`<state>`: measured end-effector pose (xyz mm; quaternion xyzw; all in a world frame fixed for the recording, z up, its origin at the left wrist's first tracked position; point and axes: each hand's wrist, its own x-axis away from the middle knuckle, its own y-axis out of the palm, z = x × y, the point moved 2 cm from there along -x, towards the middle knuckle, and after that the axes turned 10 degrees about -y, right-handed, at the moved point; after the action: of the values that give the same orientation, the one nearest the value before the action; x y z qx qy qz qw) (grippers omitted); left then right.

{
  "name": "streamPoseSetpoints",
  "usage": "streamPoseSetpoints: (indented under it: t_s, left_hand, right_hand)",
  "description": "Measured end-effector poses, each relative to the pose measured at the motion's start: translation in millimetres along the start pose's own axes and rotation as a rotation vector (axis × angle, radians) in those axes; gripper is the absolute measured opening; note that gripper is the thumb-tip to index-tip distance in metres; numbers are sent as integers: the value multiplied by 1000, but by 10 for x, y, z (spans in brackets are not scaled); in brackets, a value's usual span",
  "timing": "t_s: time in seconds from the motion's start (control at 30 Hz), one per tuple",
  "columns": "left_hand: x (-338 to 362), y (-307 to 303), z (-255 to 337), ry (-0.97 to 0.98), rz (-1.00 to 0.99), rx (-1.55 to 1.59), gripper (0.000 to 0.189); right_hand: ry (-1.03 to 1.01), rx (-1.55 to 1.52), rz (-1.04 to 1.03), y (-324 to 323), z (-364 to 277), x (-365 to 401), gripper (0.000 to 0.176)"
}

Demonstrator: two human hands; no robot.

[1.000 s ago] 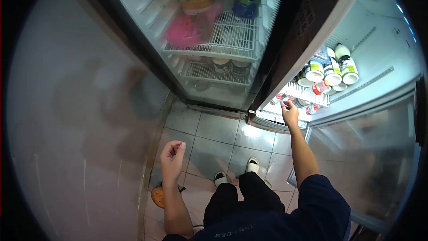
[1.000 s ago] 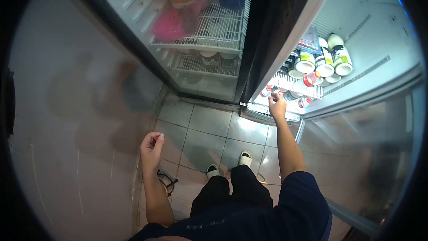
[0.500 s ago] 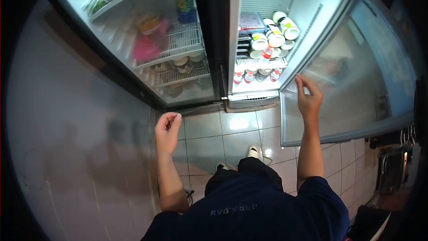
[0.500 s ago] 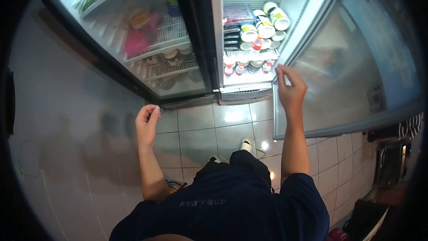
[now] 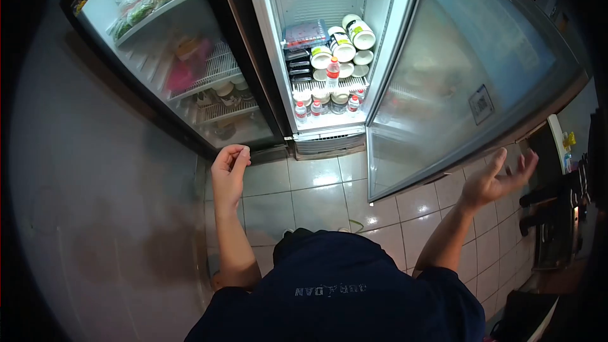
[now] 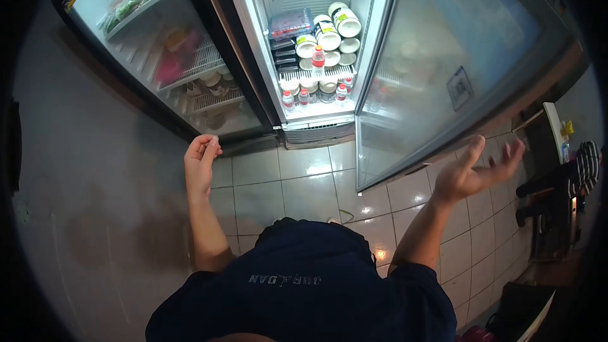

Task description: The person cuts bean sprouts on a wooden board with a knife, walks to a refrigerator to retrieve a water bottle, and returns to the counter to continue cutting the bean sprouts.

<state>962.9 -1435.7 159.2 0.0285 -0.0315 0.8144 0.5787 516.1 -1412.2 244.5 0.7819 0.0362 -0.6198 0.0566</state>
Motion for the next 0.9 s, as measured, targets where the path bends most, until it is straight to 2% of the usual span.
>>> streamPoseSetpoints:
  t_s: [0.03,0.07,0.13,0.17,0.23,0.33,0.47,0.63,0.73,0.83,0.9]
  left_hand:
    - [54,90,7,7,-2,-4,11]
    - [124,165,0,11,-4,-7,11]
    - [235,268,-37,-4,16,5,12]
    - [277,305,-48,-14,32,17,12]
    - [397,359,-78,-12,43,24,12]
    - [547,357,-147,-15,65,37,12]
    - [676,276,-169,-35,138,-1,12]
    - [718,206,-143,-47,177,-23,12]
    - [701,196,-137,-50,179,-34,13]
    - [655,186,-146,-56,167,-36,13]
    - [611,145,-179,-67,155,-28,12]
  right_hand:
    - [139,-296,-43,54,133,35,50]
    - [141,-296,-50,34,274,119,50]
    - [396,-551,-352,99,489,240,44]
    - [398,-555,-354,119,525,283,44]
    - [350,-721,-213,200,349,261,40]
    - [275,-694,-206,232,433,277,41]
    - [360,-730,-255,251,563,394,40]
    - [226,-678,-150,290,420,304,33]
    - [182,-620,-247,255,526,361,29]
    - [133,-541,-182,243,420,342,26]
    - [131,-531,-213,233,340,346,26]
